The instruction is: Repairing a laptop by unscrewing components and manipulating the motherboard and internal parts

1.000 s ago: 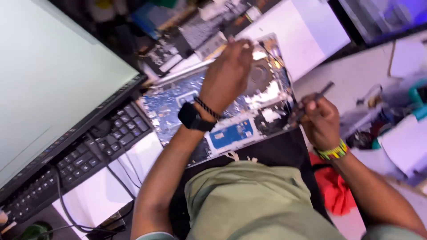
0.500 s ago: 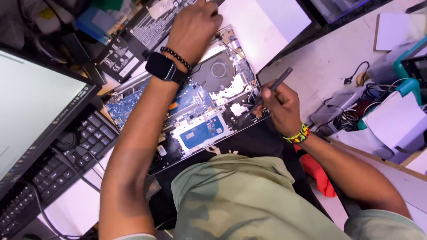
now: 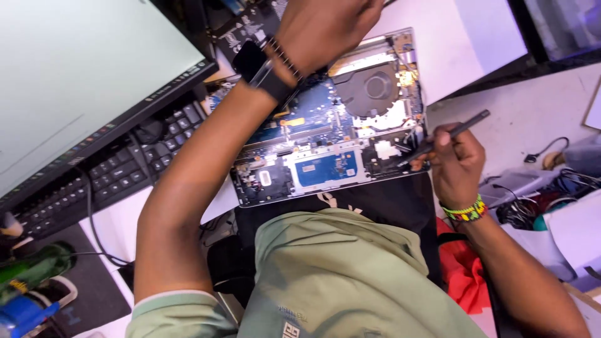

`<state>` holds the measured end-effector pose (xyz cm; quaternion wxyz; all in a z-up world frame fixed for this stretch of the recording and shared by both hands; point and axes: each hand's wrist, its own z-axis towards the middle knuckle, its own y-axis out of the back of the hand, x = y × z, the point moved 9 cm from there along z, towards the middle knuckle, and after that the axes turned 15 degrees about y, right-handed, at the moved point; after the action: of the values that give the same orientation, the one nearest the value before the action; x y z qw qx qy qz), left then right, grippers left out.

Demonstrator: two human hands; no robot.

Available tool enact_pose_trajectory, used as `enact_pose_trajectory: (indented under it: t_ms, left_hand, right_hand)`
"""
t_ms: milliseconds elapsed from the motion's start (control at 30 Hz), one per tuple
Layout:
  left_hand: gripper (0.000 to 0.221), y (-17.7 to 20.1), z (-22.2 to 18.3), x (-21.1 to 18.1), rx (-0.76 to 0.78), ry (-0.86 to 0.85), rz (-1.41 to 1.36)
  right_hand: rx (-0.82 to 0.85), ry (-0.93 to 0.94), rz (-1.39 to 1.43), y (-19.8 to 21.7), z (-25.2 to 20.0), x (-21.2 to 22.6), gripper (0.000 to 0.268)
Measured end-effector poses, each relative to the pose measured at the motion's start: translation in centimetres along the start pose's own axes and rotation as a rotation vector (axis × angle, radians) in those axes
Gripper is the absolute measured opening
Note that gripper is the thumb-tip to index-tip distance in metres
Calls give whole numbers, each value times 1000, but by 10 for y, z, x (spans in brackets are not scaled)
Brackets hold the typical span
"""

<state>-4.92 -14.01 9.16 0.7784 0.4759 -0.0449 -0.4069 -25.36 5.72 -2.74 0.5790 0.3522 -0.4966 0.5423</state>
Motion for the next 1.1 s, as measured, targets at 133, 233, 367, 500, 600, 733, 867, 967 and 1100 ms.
enact_pose_trajectory:
  t_ms: [133, 233, 367, 500, 600, 733, 867, 967, 1100]
  left_hand:
    - [11, 101, -27, -9, -62, 113, -352]
    - [25, 124, -78, -7, 72, 468, -594]
    - [25, 109, -158, -36, 173, 646, -910]
    - [6, 78, -198, -64, 331, 842, -998]
    - [8, 55, -213, -81, 450, 918, -1156]
    - [15, 15, -235, -103, 476, 1064, -1735]
    - [18, 13, -234, -103, 407, 1078, -1755]
    - [17, 11, -234, -101, 397, 1100, -1757]
    - [16, 13, -232, -97, 342, 1109, -1731]
  right_hand:
    - [-39, -21, 67, 2, -8, 3, 30]
    - [71, 67, 60, -18, -9, 30, 26]
    - [143, 38, 155, -35, -35, 50, 17]
    - [412, 221, -265, -74, -40, 92, 17]
    - [436, 333, -389, -84, -43, 110, 16]
    - [402, 304, -471, -75, -46, 110, 14]
    - [417, 361, -437, -74, -48, 109, 17]
    - [418, 397, -475, -73, -48, 110, 16]
    - [406, 391, -470, -63, -50, 101, 17]
